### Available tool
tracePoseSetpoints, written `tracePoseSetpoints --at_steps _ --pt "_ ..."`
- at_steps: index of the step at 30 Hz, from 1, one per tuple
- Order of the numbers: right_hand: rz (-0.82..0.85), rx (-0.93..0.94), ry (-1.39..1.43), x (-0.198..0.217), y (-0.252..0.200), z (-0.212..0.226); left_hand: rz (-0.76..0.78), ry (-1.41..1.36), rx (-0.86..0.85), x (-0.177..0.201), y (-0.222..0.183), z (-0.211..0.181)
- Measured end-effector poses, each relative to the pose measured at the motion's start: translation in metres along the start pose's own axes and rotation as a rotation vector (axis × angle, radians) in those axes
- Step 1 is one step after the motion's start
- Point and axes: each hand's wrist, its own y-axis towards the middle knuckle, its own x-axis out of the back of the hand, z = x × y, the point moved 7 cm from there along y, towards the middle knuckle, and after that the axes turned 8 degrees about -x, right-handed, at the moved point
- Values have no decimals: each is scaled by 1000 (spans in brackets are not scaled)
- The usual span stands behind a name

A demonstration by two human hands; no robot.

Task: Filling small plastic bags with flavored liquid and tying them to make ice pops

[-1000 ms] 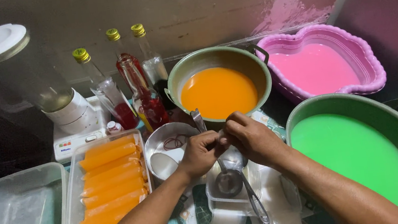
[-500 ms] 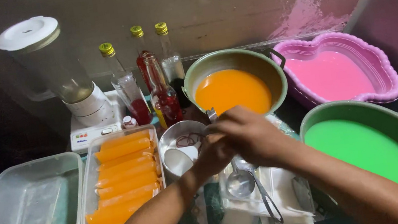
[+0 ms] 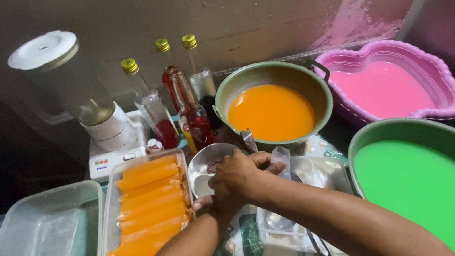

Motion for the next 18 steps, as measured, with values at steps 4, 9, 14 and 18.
tracePoseSetpoints --at_steps 4,9,14,18 --pt "-40 -30 84 17 -6 -11 -5 68 36 -4 15 -45" --pt "-140 -97 319 34 -16 -30 -510 1143 879 38 -9 21" --pt "-224 -166 604 49 -37 -64 -370 919 636 12 -6 27" --pt "-205 -112 1113 72 -92 -106 -217 630 361 -8 -2 25"
